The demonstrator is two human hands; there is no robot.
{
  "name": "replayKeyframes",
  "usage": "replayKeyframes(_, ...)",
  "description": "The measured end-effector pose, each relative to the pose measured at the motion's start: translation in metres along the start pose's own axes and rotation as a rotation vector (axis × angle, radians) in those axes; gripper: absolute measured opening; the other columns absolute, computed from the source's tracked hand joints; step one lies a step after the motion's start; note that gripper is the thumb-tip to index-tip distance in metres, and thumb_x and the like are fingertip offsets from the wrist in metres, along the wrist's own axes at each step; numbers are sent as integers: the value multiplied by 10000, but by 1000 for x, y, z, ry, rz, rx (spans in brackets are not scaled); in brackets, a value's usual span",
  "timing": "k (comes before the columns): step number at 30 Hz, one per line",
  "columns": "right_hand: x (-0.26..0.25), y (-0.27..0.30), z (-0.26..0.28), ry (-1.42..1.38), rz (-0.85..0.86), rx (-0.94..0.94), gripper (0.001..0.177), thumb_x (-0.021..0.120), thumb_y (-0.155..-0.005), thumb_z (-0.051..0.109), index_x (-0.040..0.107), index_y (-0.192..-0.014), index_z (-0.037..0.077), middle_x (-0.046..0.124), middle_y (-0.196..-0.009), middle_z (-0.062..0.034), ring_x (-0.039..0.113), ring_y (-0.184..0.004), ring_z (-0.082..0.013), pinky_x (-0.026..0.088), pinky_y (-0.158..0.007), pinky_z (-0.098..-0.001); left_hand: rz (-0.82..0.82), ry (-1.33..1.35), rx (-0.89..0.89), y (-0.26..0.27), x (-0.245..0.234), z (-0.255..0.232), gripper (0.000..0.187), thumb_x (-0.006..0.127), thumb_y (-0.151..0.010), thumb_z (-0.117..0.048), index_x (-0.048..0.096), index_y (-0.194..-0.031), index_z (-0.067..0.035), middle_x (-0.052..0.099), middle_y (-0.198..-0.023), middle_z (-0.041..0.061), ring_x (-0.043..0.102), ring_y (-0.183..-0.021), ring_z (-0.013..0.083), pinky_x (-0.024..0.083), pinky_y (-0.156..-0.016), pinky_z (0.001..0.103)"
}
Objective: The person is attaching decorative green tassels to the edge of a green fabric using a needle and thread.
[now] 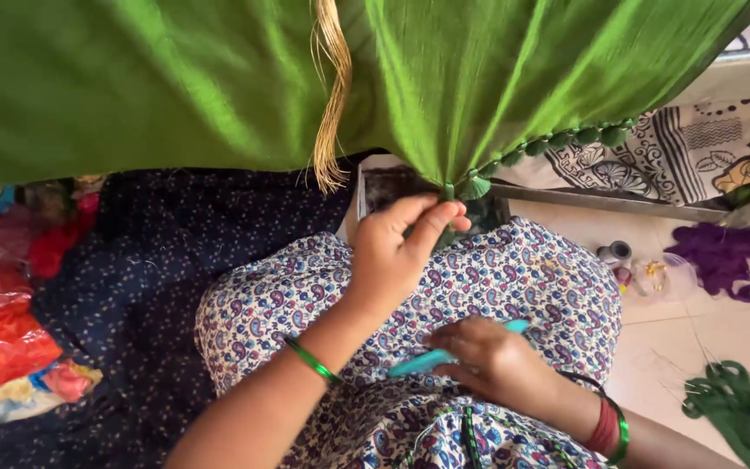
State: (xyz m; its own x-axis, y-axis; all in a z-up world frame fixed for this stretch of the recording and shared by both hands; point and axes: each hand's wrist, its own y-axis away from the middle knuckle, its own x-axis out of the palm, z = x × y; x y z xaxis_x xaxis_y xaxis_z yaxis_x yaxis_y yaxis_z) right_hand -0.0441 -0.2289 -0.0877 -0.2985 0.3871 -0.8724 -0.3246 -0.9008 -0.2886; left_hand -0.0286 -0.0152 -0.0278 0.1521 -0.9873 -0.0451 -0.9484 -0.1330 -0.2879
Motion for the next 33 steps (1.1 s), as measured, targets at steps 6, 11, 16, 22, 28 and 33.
replayKeyframes(6, -65, -70, -26, -820, -569, 546, 360, 692, -964, 286, 666, -1231, 46, 730, -1087, -46, 673, -965, -171, 555, -887, -331, -78, 79, -17, 12, 11, 2, 215, 649, -1026, -182, 750, -1091, -4, 803, -951, 51, 747, -885, 87, 580, -797, 228)
replayKeyframes(11, -75, -106, -42, -1618, -425, 469, 333, 684, -985, 299, 708, -1120, -6, 703, -998, -115, 611, -791, -176, 482, -637, -328, 42, 271, -143, 16, 7, 16, 233, 641, -1033, -180, 736, -1100, 22, 785, -930, 57, 748, -888, 114, 585, -831, 235)
replayKeyframes(16, -25, -99, -39, -1146, -687, 519, 288, 639, -1109, 227, 695, -983, -26, 657, -1017, -104, 576, -868, -139, 459, -752, -290, -122, -92, 64, -1, -9, -22, 294, 723, -995, -222, 700, -1073, 61, 683, -928, 80, 630, -830, 142, 514, -742, 270)
replayKeyframes(22, -12, -77, -27, -809, -827, 388, 180, 585, -1102, 131, 670, -1019, -4, 636, -1139, -84, 612, -1047, -150, 508, -945, -282, 12, 163, -122, -22, -1, -20, 288, 721, -992, -227, 741, -904, 47, 662, -821, -3, 578, -746, 60, 454, -659, 241)
replayKeyframes(28, -24, 17, -36, -219, -267, 481, 161, 655, -940, 109, 691, -1042, -10, 659, -1137, -151, 658, -1035, -284, 537, -902, -362, 42, 406, -153, -30, -9, -25, 240, 730, -973, -210, 754, -959, 29, 712, -835, -10, 572, -720, 29, 442, -633, 232)
replayKeyframes(33, 11, 148, -43, -148, 451, 876, 187, 650, -940, 188, 758, -1074, 113, 725, -1135, -40, 700, -1069, -197, 562, -969, -326, 41, 33, -180, -41, -21, -27, 286, 744, -950, -263, 796, -897, 13, 676, -707, 8, 529, -613, 43, 422, -544, 239)
